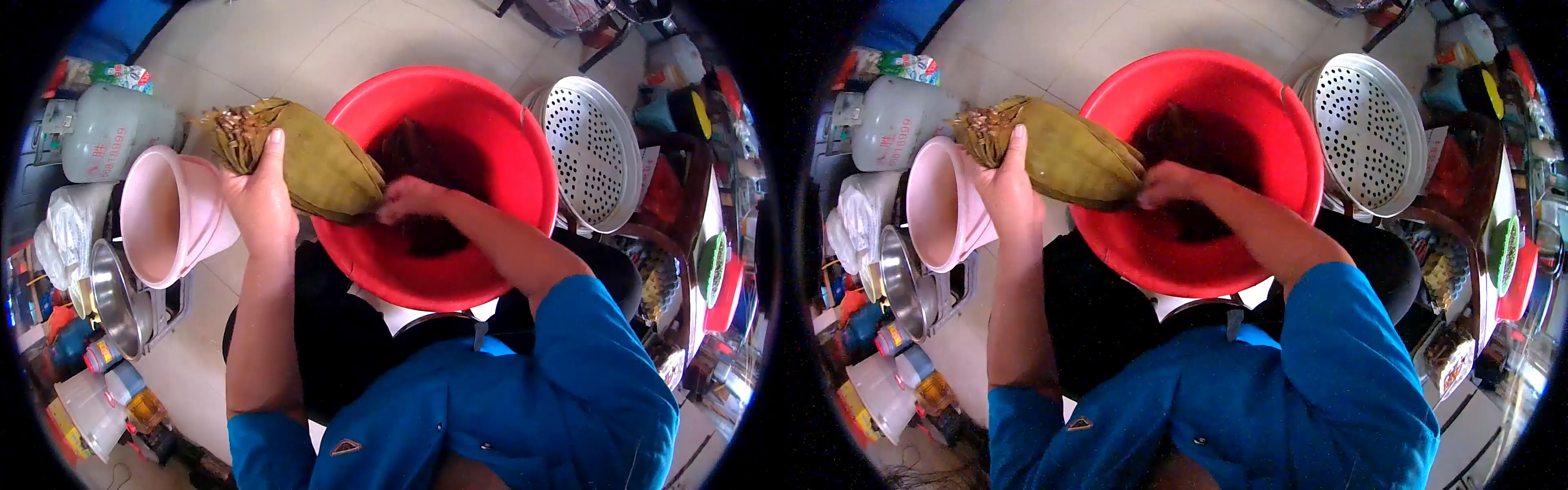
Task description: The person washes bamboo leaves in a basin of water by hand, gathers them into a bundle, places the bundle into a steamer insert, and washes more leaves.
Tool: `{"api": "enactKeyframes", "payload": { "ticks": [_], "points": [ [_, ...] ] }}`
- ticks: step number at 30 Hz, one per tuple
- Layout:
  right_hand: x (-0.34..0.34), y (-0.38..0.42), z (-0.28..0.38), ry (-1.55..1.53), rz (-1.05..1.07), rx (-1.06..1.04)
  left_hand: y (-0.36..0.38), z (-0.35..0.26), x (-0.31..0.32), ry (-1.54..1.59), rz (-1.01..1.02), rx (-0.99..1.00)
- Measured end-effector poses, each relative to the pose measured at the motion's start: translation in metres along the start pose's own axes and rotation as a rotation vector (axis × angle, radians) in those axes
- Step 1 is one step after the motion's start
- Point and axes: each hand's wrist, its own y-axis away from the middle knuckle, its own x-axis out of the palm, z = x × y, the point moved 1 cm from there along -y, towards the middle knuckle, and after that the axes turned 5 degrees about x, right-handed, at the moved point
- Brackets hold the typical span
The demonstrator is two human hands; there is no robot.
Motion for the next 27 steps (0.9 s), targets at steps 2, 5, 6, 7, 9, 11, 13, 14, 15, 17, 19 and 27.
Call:
{"api": "enactKeyframes", "payload": {
  "ticks": [2, 5, 6, 7, 9, 11, 13, 14, 15, 17, 19, 27],
  "points": [
    [-0.009, 0.001, -0.060, -0.064, 0.145, 0.156, -0.004, -0.007, 0.000, 0.009, -0.036, 0.009],
    [-0.050, -0.003, -0.072, 0.114, -0.393, 0.341, -0.005, -0.011, -0.006, 0.030, 0.013, -0.054],
    [-0.056, -0.002, -0.070, 0.114, -0.391, 0.342, -0.004, -0.013, -0.006, 0.008, 0.029, -0.092],
    [-0.064, -0.002, -0.066, 0.065, -0.657, 0.236, -0.002, -0.015, -0.004, 0.007, 0.030, -0.090],
    [-0.068, -0.013, -0.071, 0.006, -0.918, 0.124, 0.001, -0.016, 0.001, -0.078, 0.087, -0.055],
    [-0.059, -0.039, -0.097, -0.141, -0.762, -0.058, 0.000, -0.014, 0.002, -0.109, 0.105, -0.057],
    [-0.063, -0.028, -0.074, -0.313, -0.690, 0.076, -0.005, -0.009, 0.002, -0.102, 0.105, -0.070],
    [-0.060, -0.019, -0.066, -0.481, -0.618, 0.219, -0.008, -0.006, 0.001, -0.084, 0.110, -0.090],
    [-0.055, -0.014, -0.069, -0.477, -0.613, 0.222, -0.011, -0.004, 0.001, -0.084, 0.104, -0.093],
    [-0.054, -0.002, -0.075, -0.363, -0.607, 0.281, -0.014, -0.002, 0.005, -0.079, 0.116, -0.107],
    [-0.042, -0.020, -0.127, -0.240, -0.757, 0.270, -0.017, 0.002, 0.012, -0.061, 0.112, -0.104],
    [-0.078, 0.006, -0.082, 0.270, -0.500, 0.397, -0.017, 0.015, 0.032, 0.006, 0.170, -0.046]
  ]
}}
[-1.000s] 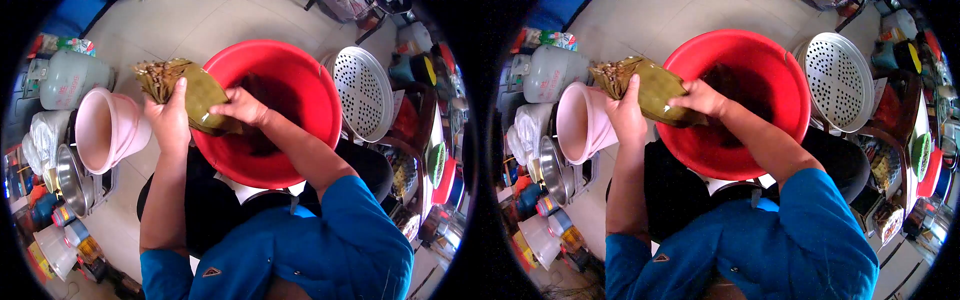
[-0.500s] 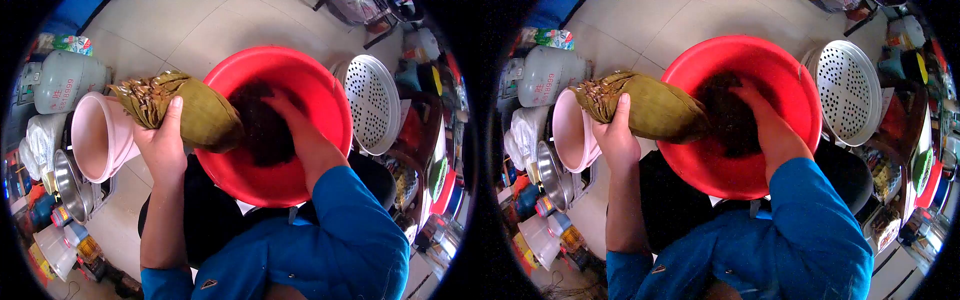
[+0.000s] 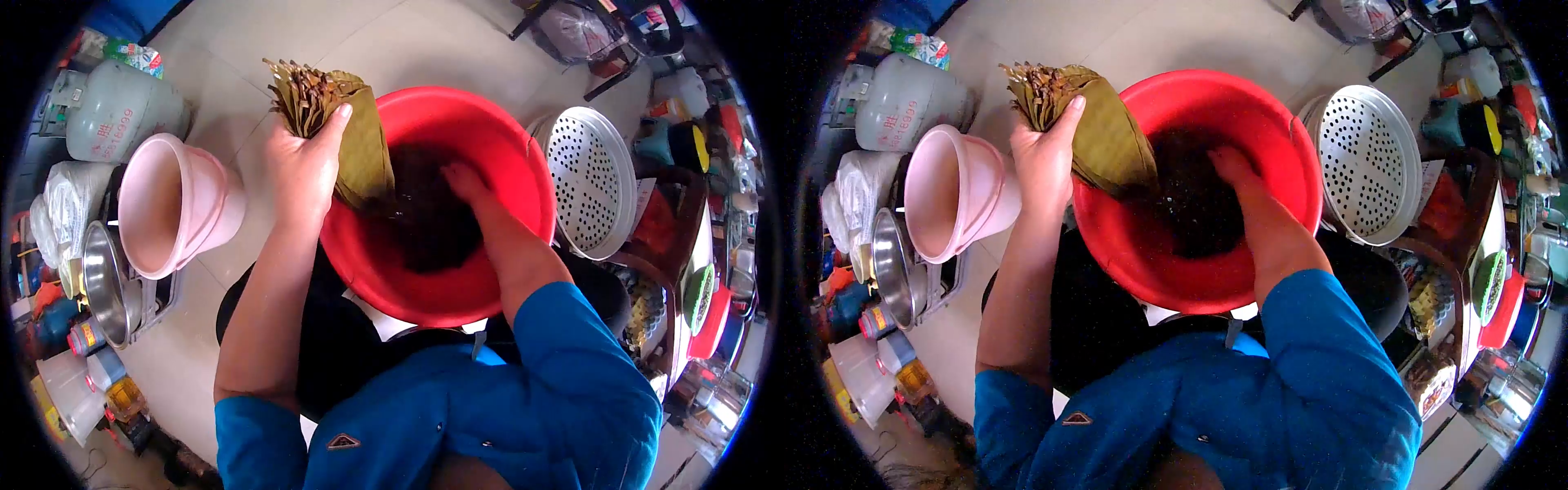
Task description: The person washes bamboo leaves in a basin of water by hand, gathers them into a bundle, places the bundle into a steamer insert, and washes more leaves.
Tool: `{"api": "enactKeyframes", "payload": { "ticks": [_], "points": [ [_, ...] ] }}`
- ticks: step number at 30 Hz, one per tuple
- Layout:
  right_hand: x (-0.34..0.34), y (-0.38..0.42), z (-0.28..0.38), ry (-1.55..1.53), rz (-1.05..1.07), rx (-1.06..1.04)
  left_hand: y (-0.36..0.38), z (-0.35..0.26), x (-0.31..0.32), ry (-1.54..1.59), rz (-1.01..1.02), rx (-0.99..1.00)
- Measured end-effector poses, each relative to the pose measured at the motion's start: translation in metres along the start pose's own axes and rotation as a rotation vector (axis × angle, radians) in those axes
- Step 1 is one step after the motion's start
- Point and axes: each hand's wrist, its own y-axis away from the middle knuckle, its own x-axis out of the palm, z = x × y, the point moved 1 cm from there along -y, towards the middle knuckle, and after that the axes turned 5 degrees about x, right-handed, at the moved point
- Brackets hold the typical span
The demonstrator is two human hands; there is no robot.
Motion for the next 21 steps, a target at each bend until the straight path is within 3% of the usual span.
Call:
{"api": "enactKeyframes", "payload": {
  "ticks": [2, 4, 6, 8, 12, 14, 16, 18, 20, 21],
  "points": [
    [0.001, -0.013, -0.008, -0.569, -0.270, -0.238, 0.001, 0.003, 0.001, -0.013, -0.031, 0.002],
    [-0.053, 0.029, 0.044, -0.665, 0.054, -0.034, 0.005, 0.001, 0.001, 0.049, -0.022, 0.042],
    [-0.093, 0.073, 0.087, -0.831, 0.319, -0.236, 0.010, -0.004, 0.002, 0.078, -0.035, 0.029],
    [-0.120, 0.108, 0.125, -0.705, 0.481, -0.474, 0.013, -0.003, 0.001, 0.100, -0.015, 0.015],
    [-0.111, 0.123, 0.182, -0.535, 0.444, -0.668, 0.015, -0.012, 0.000, -0.010, 0.038, -0.021],
    [-0.105, 0.122, 0.192, -0.668, 0.485, -0.624, 0.019, -0.021, -0.003, 0.203, 0.098, -0.134],
    [-0.096, 0.117, 0.195, -0.805, 0.539, -0.571, 0.022, -0.029, -0.008, 0.208, 0.101, -0.150],
    [-0.090, 0.111, 0.196, -0.757, 0.382, -0.650, 0.027, -0.027, -0.007, -0.043, 0.186, 0.118],
    [-0.078, 0.117, 0.194, -0.841, 0.444, -0.647, 0.027, -0.016, -0.008, -0.047, 0.100, 0.048],
    [-0.065, 0.113, 0.190, -0.895, 0.450, -0.549, 0.027, -0.011, -0.010, 0.009, 0.036, 0.042]
  ]
}}
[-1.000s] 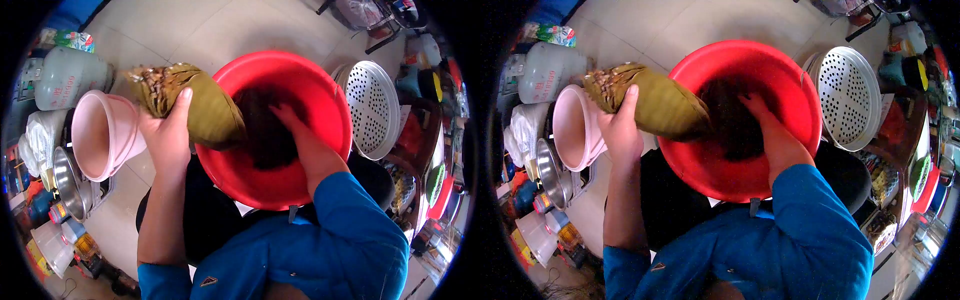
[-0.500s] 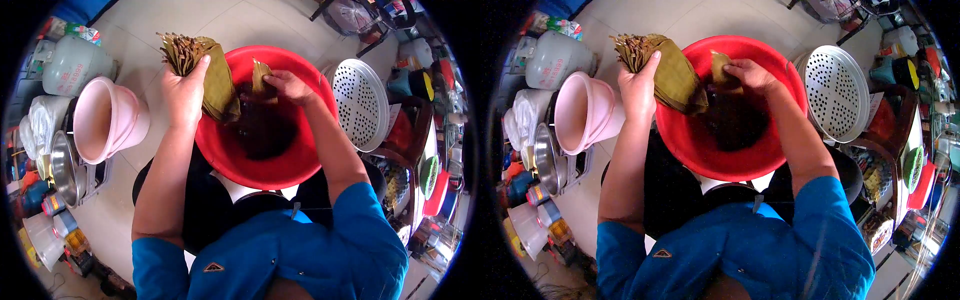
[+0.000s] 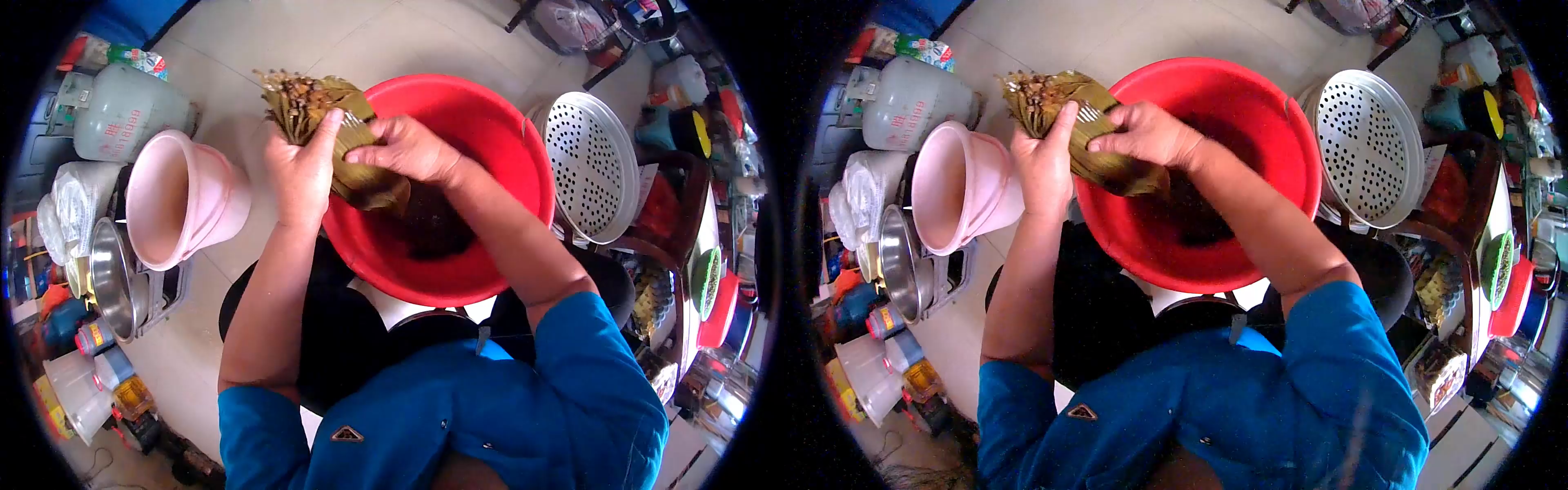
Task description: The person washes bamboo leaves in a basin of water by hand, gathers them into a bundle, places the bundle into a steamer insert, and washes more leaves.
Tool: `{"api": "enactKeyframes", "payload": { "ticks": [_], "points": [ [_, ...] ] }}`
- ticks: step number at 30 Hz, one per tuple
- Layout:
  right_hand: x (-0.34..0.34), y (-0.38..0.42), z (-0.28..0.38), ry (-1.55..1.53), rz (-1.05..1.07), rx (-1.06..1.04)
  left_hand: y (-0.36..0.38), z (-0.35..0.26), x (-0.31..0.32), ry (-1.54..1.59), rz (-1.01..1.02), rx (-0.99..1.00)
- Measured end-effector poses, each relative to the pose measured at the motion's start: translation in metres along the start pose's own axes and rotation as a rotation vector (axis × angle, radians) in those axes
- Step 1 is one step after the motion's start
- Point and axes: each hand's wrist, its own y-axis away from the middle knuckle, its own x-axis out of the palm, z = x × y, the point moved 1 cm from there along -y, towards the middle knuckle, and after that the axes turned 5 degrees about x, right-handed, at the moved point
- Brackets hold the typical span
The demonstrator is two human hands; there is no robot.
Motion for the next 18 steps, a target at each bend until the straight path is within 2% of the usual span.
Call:
{"api": "enactKeyframes", "payload": {
  "ticks": [1, 2, 4, 5, 6, 8, 10, 11, 13, 14, 15, 16, 17, 18],
  "points": [
    [-0.002, 0.003, -0.013, 0.208, -0.074, 0.091, -0.002, 0.002, -0.002, 0.055, -0.064, -0.001],
    [-0.008, 0.001, -0.037, 0.446, -0.095, 0.082, -0.005, 0.004, -0.005, 0.055, -0.122, -0.010],
    [-0.023, 0.002, -0.106, 0.487, -0.045, 0.067, -0.011, -0.005, -0.010, 0.077, -0.169, -0.012],
    [-0.029, 0.013, -0.113, 0.682, -0.019, 0.250, -0.013, -0.007, -0.011, 0.109, -0.203, -0.020],
    [-0.045, 0.020, -0.134, 0.563, 0.153, 0.375, -0.012, -0.008, -0.013, 0.109, -0.205, -0.027],
    [-0.078, 0.023, -0.168, 0.742, 0.224, 0.536, -0.014, -0.007, -0.017, 0.057, -0.226, -0.002],
    [-0.112, 0.018, -0.190, 0.438, -0.053, 0.776, -0.014, -0.010, -0.019, 0.052, -0.225, 0.002],
    [-0.116, 0.019, -0.197, 0.433, -0.048, 0.782, -0.014, -0.012, -0.021, 0.043, -0.219, 0.012],
    [-0.122, 0.020, -0.181, 0.830, -0.753, 0.383, -0.013, -0.016, -0.020, 0.029, -0.205, -0.015],
    [-0.130, 0.011, -0.197, 0.832, -0.750, 0.380, -0.013, -0.016, -0.016, -0.002, -0.180, 0.006],
    [-0.141, -0.001, -0.236, 0.698, -0.772, 0.310, -0.013, -0.017, -0.016, -0.037, -0.153, 0.023],
    [-0.136, -0.006, -0.243, 0.559, -0.790, 0.247, -0.013, -0.017, -0.016, -0.017, -0.109, 0.005],
    [-0.135, -0.005, -0.248, 0.554, -0.785, 0.251, -0.014, -0.016, -0.015, -0.023, -0.110, 0.000],
    [-0.122, -0.001, -0.223, 0.228, -0.760, 0.269, -0.016, -0.015, -0.014, -0.007, -0.111, -0.014]
  ]
}}
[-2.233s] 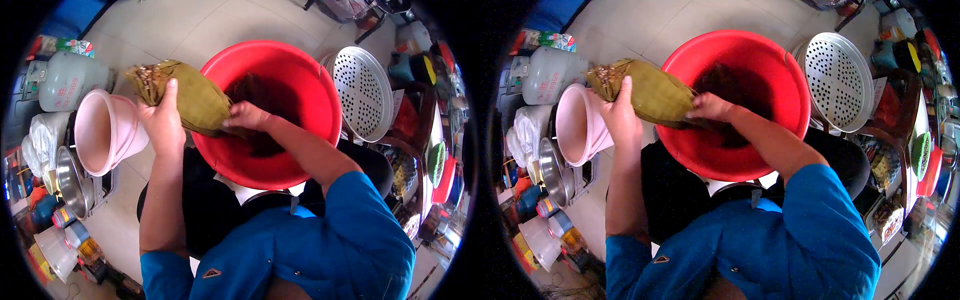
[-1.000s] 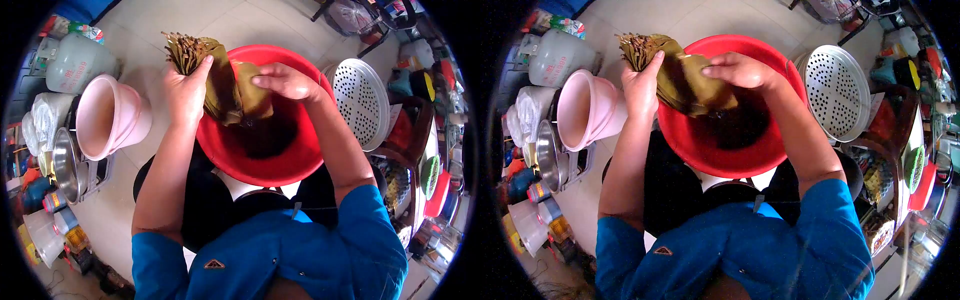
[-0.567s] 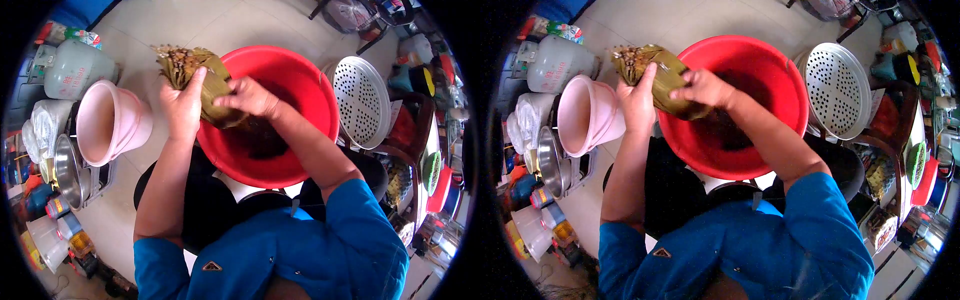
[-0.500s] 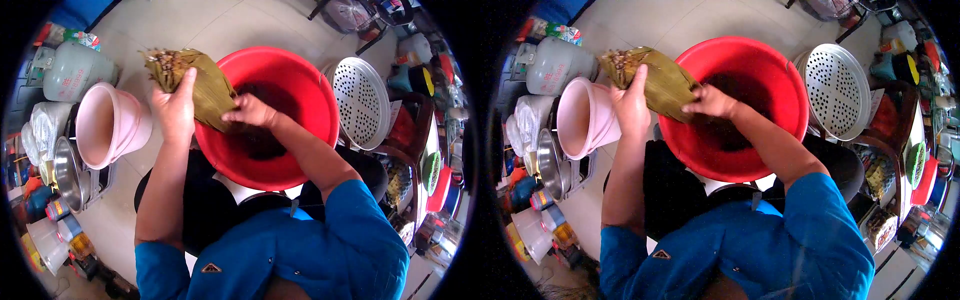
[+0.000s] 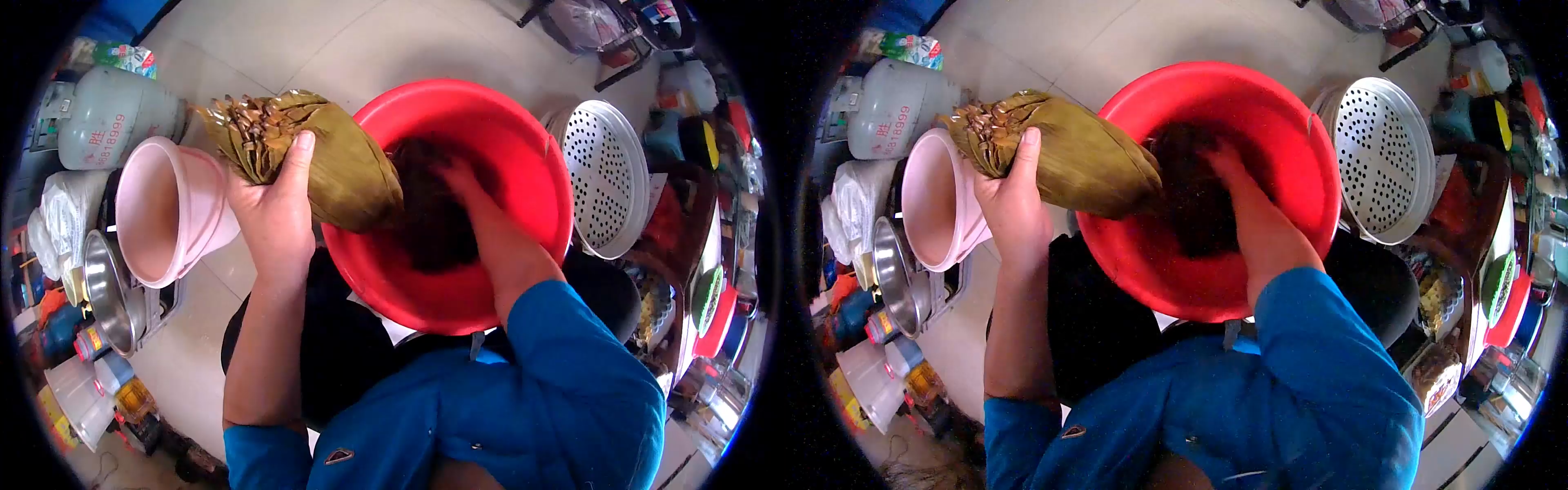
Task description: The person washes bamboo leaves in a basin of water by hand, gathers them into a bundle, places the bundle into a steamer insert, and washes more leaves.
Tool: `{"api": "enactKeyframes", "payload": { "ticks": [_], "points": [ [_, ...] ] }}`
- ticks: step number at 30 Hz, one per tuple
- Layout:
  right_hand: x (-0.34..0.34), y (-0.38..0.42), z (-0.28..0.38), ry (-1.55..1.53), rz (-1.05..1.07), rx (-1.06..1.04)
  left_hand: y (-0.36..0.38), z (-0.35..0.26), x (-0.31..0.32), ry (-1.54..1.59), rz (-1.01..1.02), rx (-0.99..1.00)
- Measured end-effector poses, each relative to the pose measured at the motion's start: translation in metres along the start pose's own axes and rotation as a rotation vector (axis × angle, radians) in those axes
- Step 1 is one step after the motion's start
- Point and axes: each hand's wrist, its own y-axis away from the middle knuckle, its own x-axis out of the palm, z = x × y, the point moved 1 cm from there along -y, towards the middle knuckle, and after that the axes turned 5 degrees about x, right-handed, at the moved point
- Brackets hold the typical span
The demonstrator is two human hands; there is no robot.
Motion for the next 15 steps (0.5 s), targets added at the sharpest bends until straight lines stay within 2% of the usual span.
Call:
{"api": "enactKeyframes", "payload": {
  "ticks": [1, 2, 4, 5, 7, 8, 9, 11, 13, 15],
  "points": [
    [0.001, 0.011, 0.015, -0.281, 0.083, 0.127, -0.001, 0.001, 0.001, 0.015, -0.002, -0.018],
    [0.001, 0.015, 0.010, -0.281, 0.084, 0.131, -0.002, 0.002, 0.000, 0.013, -0.003, -0.021],
    [-0.004, 0.010, -0.016, -0.387, 0.090, 0.306, -0.005, 0.006, 0.002, 0.014, 0.024, 0.011],
    [-0.005, 0.005, -0.025, -0.385, 0.089, 0.300, -0.006, 0.007, 0.004, 0.017, 0.023, 0.016],
    [-0.003, 0.005, -0.034, -0.117, 0.023, 0.049, -0.004, 0.007, 0.009, 0.014, -0.003, -0.002],
    [-0.001, 0.003, -0.038, -0.123, 0.019, 0.049, -0.003, 0.008, 0.010, -0.002, 0.007, 0.001],
    [0.003, -0.002, -0.034, 0.430, -0.033, -0.143, -0.004, 0.010, 0.011, -0.002, 0.012, 0.004],
    [0.001, -0.012, -0.025, 0.989, -0.079, -0.333, -0.003, 0.013, 0.012, 0.060, 0.033, 0.007],
    [-0.012, -0.022, 0.003, 0.841, -0.096, -0.078, -0.003, 0.017, 0.012, 0.079, 0.023, -0.008],
    [-0.036, 0.034, 0.104, 0.223, 0.040, -0.074, -0.001, 0.015, 0.015, 0.077, -0.015, -0.009]
  ]
}}
